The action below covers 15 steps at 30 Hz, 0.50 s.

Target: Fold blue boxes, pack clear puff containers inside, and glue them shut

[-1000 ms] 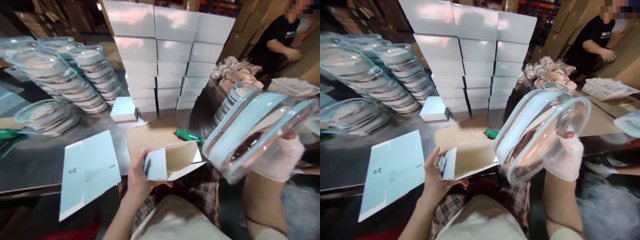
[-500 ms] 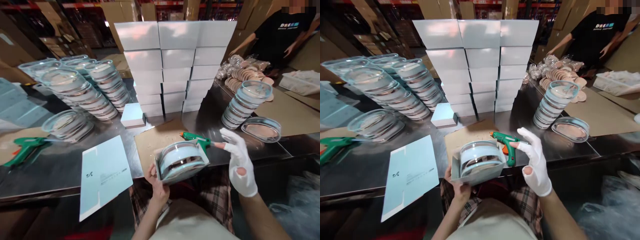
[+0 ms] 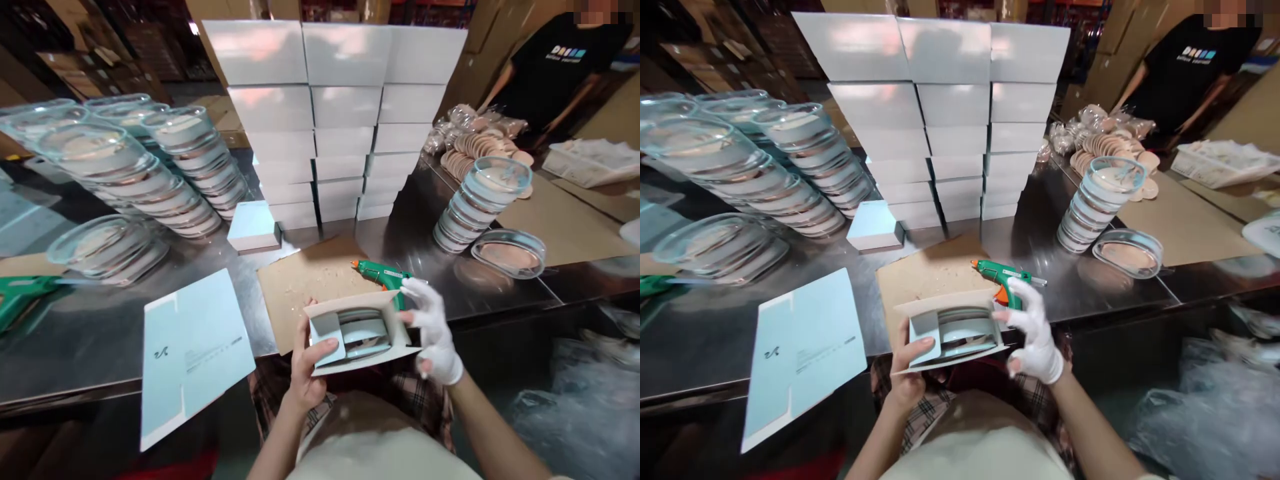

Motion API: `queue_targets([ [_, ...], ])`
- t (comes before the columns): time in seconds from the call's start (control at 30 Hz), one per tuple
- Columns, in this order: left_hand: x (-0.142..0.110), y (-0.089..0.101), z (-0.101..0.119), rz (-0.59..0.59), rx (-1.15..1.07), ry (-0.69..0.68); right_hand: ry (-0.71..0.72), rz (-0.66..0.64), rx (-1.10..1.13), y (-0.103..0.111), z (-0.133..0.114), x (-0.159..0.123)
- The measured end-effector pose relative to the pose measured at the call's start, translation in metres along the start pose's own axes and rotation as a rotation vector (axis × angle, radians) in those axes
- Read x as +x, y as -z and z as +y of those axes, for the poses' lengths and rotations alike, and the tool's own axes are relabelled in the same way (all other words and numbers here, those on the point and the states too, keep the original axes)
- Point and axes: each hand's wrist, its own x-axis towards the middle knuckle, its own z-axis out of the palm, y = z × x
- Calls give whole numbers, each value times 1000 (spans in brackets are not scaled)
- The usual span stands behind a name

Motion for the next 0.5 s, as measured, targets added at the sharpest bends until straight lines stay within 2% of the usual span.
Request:
queue_targets([
  [0.07,2,-3,6,-7,-29,-73,-57,-115,69,-23,-4,-14],
  [0.1,2,-6,8,34,-18,-88,-123,-100,107,-35,-10,-16],
  [0.2,2,-13,14,256,92,-15,-373,147,180,-65,-30,-8],
  [0.23,2,-13,15,278,120,-2,-440,224,191,-69,-34,-3],
  [0.27,3,-11,15,246,137,-15,-487,273,209,-71,-36,0],
  [0.33,9,-4,17,117,158,-102,-528,278,244,-63,-33,4],
  [0.4,15,5,17,33,161,-166,-572,225,172,-46,-19,3],
  [0.43,17,8,17,21,164,-175,-613,193,54,-36,-10,2],
  [0.5,20,10,15,0,188,-173,-762,76,-318,-18,9,2],
])
